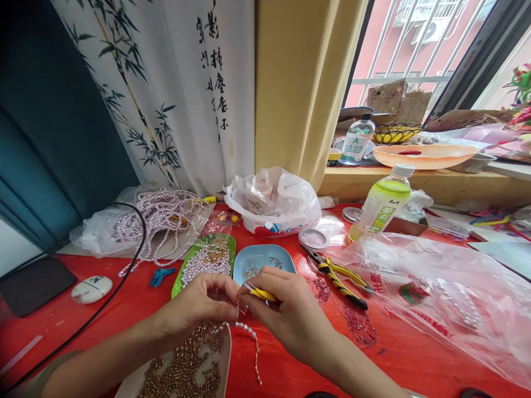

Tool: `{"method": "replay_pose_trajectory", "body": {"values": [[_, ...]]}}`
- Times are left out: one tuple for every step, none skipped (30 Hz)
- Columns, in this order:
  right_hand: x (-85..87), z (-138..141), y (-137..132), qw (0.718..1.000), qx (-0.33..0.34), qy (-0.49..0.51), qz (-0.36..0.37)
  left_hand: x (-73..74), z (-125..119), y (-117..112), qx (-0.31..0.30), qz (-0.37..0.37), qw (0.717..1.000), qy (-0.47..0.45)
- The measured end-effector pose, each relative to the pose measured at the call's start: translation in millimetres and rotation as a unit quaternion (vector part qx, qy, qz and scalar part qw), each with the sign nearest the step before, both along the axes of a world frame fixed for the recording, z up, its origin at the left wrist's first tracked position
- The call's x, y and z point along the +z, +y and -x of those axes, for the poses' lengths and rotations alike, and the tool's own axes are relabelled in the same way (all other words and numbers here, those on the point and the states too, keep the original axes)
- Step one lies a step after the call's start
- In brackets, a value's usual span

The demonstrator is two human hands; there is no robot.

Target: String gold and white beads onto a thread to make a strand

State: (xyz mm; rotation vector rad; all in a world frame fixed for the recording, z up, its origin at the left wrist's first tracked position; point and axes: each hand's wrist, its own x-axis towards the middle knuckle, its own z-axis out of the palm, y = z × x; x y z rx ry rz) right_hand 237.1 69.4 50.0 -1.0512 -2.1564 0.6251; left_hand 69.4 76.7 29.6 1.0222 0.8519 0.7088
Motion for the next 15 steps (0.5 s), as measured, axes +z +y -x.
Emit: {"method": "replay_pose_trajectory", "body": {"values": [[0.2,0.2,0.0,1.000,-0.002,0.004,0.012,0.3,0.0,-0.3,0.001,0.002,1.000,0.003],[0.4,0.3,0.2,1.000,-0.008,0.007,0.025,1.1,-0.1,-0.8,0.006,0.005,1.000,0.007],[0.6,0.6,0.4,0.999,-0.019,0.009,0.038,2.5,-0.2,-1.3,0.014,0.009,1.000,0.012],[0.8,0.9,0.7,0.998,-0.032,0.011,0.051,4.1,-0.4,-1.8,0.023,0.015,0.999,0.016],[1.1,1.2,0.9,0.997,-0.044,0.012,0.065,5.7,-0.5,-2.3,0.033,0.020,0.999,0.018],[1.4,1.5,1.1,0.995,-0.053,0.015,0.080,7.1,-0.6,-2.5,0.043,0.026,0.999,0.017],[1.5,1.8,1.1,0.993,-0.055,0.017,0.098,7.9,-0.6,-2.5,0.054,0.030,0.998,0.015],[1.5,2.2,0.9,0.991,-0.051,0.021,0.118,8.2,-0.5,-2.2,0.066,0.033,0.997,0.012],[1.0,2.6,0.5,0.989,-0.042,0.023,0.140,7.9,-0.3,-1.6,0.080,0.031,0.996,0.010],[0.1,3.0,0.1,0.986,-0.030,0.025,0.163,7.1,-0.1,-0.9,0.094,0.025,0.995,0.007],[-1.4,3.5,-0.3,0.982,-0.016,0.026,0.186,5.9,0.2,-0.1,0.107,0.017,0.994,0.005],[-3.4,4.1,-0.7,0.978,-0.003,0.029,0.208,4.6,0.5,0.7,0.115,0.009,0.993,0.003],[-5.6,4.8,-1.0,0.973,0.008,0.036,0.227,3.2,0.7,1.3,0.119,0.002,0.993,0.001],[-7.9,5.5,-1.1,0.969,0.015,0.046,0.244,2.1,0.8,1.7,0.121,-0.003,0.993,-0.001],[-10.0,6.2,-1.1,0.965,0.020,0.057,0.256,1.3,0.8,1.8,0.120,-0.003,0.993,-0.002]]}}
